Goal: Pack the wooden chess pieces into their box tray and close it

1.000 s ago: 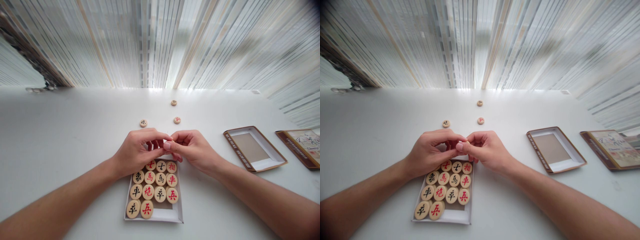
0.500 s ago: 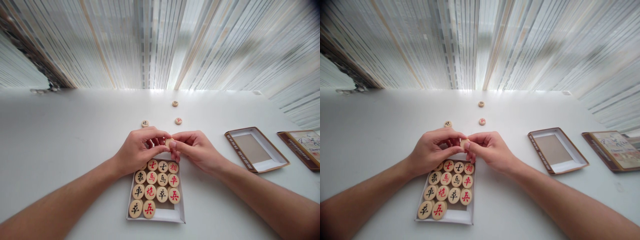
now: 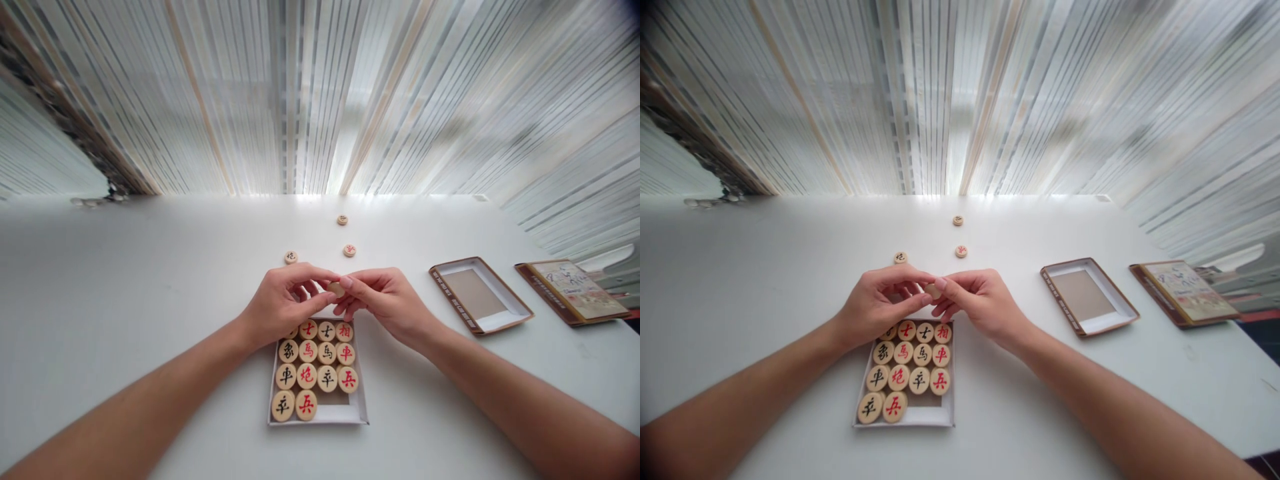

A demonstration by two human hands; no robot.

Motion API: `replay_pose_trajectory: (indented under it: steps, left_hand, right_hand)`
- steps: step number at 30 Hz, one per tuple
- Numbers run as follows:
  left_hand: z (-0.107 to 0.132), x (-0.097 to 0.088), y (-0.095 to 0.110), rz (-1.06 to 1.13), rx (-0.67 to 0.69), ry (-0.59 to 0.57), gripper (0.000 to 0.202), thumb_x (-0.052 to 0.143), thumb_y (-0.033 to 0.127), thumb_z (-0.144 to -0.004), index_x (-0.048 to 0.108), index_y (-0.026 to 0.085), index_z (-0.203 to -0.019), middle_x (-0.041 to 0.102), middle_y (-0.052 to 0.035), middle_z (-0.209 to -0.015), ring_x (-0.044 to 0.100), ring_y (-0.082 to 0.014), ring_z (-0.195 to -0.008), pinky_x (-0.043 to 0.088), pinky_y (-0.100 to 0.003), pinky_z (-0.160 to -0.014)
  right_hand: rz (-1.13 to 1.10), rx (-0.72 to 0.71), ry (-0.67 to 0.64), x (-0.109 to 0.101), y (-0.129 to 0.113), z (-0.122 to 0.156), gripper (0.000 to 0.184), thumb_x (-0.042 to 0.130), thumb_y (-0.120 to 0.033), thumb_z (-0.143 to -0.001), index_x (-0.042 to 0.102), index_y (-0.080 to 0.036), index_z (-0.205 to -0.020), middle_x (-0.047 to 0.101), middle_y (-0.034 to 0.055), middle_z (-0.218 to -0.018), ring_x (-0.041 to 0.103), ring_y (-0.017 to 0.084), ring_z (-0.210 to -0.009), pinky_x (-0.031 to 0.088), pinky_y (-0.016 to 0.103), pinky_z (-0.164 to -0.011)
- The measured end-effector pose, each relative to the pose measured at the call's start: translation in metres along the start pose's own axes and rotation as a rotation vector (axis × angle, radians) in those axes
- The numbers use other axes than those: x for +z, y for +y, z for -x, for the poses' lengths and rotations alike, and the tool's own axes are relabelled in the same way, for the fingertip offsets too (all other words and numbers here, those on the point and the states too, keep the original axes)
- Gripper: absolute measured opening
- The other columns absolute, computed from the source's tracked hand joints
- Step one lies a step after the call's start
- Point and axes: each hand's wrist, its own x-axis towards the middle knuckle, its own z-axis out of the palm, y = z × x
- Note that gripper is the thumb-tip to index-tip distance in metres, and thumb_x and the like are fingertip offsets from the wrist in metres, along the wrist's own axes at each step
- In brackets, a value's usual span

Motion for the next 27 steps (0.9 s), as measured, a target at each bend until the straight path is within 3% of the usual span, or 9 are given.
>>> replay_pose_trajectory:
  steps: [9,15,21,27]
  left_hand:
    - [0.003,0.001,0.000,-0.033,0.095,0.065,0.014,0.080,0.023,-0.087,0.083,0.018,-0.099,0.083,-0.0073,-0.090,0.073,-0.0155,-0.072,0.056,-0.024,-0.062]
    - [0.005,-0.001,0.001,-0.022,0.035,0.030,0.035,0.084,0.024,-0.079,0.080,0.016,-0.113,0.081,-0.0094,-0.097,0.072,-0.0151,-0.072,0.057,-0.024,-0.060]
    - [0.002,-0.004,-0.010,0.019,-0.009,0.064,0.025,0.074,0.024,-0.088,0.080,0.014,-0.110,0.078,-0.0092,-0.093,0.072,-0.0162,-0.078,0.060,-0.025,-0.065]
    - [0.001,-0.002,-0.014,0.049,-0.015,0.078,0.021,0.071,0.023,-0.088,0.080,0.014,-0.105,0.077,-0.0076,-0.086,0.071,-0.0152,-0.071,0.061,-0.026,-0.064]
  right_hand:
    - [0.042,0.015,0.078,0.007,-0.005,0.006,0.034,0.092,-0.044,-0.075,0.082,-0.015,-0.090,0.079,0.0075,-0.078,0.074,0.016,-0.070,0.062,0.028,-0.068]
    - [0.156,-0.044,0.159,0.007,-0.013,0.032,0.039,0.096,-0.032,-0.070,0.082,-0.018,-0.104,0.081,0.0096,-0.097,0.075,0.020,-0.087,0.063,0.035,-0.082]
    - [0.490,-0.293,0.141,0.011,-0.014,0.071,0.026,0.083,-0.027,-0.086,0.080,-0.020,-0.111,0.076,0.0103,-0.102,0.071,0.021,-0.087,0.062,0.037,-0.079]
    - [0.667,-0.317,0.110,0.027,-0.005,0.098,0.023,0.077,-0.021,-0.089,0.076,-0.022,-0.112,0.074,0.0084,-0.098,0.067,0.019,-0.077,0.060,0.036,-0.074]
